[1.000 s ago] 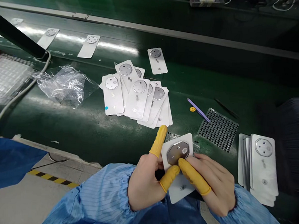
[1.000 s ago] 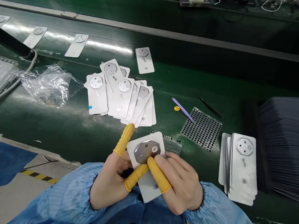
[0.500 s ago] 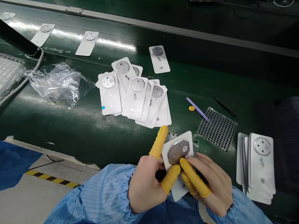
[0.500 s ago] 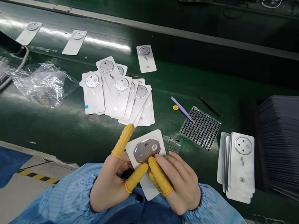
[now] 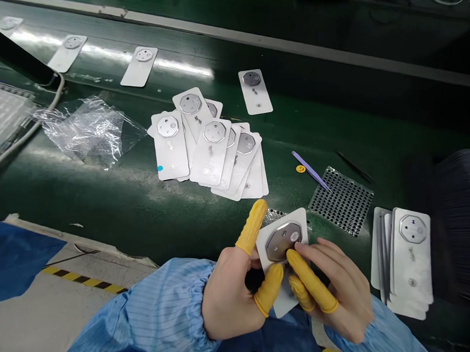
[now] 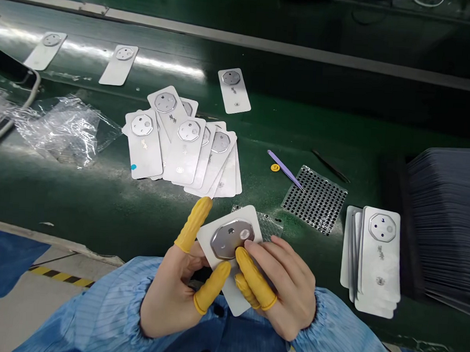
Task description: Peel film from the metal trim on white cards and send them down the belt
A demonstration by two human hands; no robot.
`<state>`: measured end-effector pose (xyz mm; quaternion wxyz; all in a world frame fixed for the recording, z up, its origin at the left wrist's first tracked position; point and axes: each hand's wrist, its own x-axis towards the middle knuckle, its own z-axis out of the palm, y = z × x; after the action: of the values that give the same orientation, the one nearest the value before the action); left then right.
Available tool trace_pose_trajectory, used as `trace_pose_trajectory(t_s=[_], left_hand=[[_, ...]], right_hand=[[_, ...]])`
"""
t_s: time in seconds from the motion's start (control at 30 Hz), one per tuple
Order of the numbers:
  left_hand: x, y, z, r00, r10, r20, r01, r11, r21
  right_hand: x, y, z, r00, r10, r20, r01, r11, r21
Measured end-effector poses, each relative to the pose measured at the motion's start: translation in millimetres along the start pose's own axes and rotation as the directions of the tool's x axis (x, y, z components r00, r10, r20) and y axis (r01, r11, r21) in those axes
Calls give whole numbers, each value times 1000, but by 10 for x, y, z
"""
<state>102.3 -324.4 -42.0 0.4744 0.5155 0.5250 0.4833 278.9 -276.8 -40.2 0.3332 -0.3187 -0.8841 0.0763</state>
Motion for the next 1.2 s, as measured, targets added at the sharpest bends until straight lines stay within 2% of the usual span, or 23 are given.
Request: trace_pose_trajectory(t_s=[0.1, 0.2, 0.33, 0.43, 0.5, 0.6, 0.7, 0.8, 0.9, 0.97, 1.03, 1.13, 1.2], left_hand=[[20, 34, 11, 1000, 16, -17, -16, 999, 32], [44, 46, 0, 1000, 20, 11, -21, 998, 51], [65, 22, -26, 998, 69, -11, -69, 998, 7], [63, 10, -28, 1000, 5, -21, -6, 1000, -26], [64, 13, -21, 998, -55, -28, 53, 996, -67], [88, 15, -12, 988, -154, -14, 149, 972, -183], [145, -24, 0, 975, -223, 6, 217, 938, -269], [231, -97, 23, 964, -266, 31, 254, 873, -416], [317, -157, 20, 952, -303, 35, 269, 781, -564], [350, -183, -39, 947, -319, -37, 243, 789, -564], [356, -202, -159, 937, -306, -169, 188, 849, -493], [331, -238, -394, 911, -198, -363, 90, 952, -294], [308, -274, -521, 899, -70, -432, 13, 991, -134]], right_hand=[[42, 5, -9, 1000, -16, -6, 16, 1000, -4], [61, 40, -11, 996, -61, 64, 63, 997, -36], [17, 7, 25, 994, -63, 94, 76, 987, -141], [-31, -85, 49, 992, -12, 124, 45, 963, -265], [-49, -130, 57, 985, 13, 175, 36, 960, -277], [-61, -115, 97, 970, 0, 245, 38, 988, -148], [-85, -16, 198, 967, 7, 253, -3, 1000, -15], [-129, 66, 302, 973, 76, 219, -110, 983, 147], [-162, 54, 321, 960, 181, 214, -246, 910, 334], [-182, 33, 292, 947, 239, 215, -312, 845, 434], [-220, 60, 266, 929, 340, 144, -368, 830, 419], [-336, 213, 300, 896, 445, -9, -440, 888, 135], [-432, 328, 368, 909, 417, 5, -417, 909, 6]])
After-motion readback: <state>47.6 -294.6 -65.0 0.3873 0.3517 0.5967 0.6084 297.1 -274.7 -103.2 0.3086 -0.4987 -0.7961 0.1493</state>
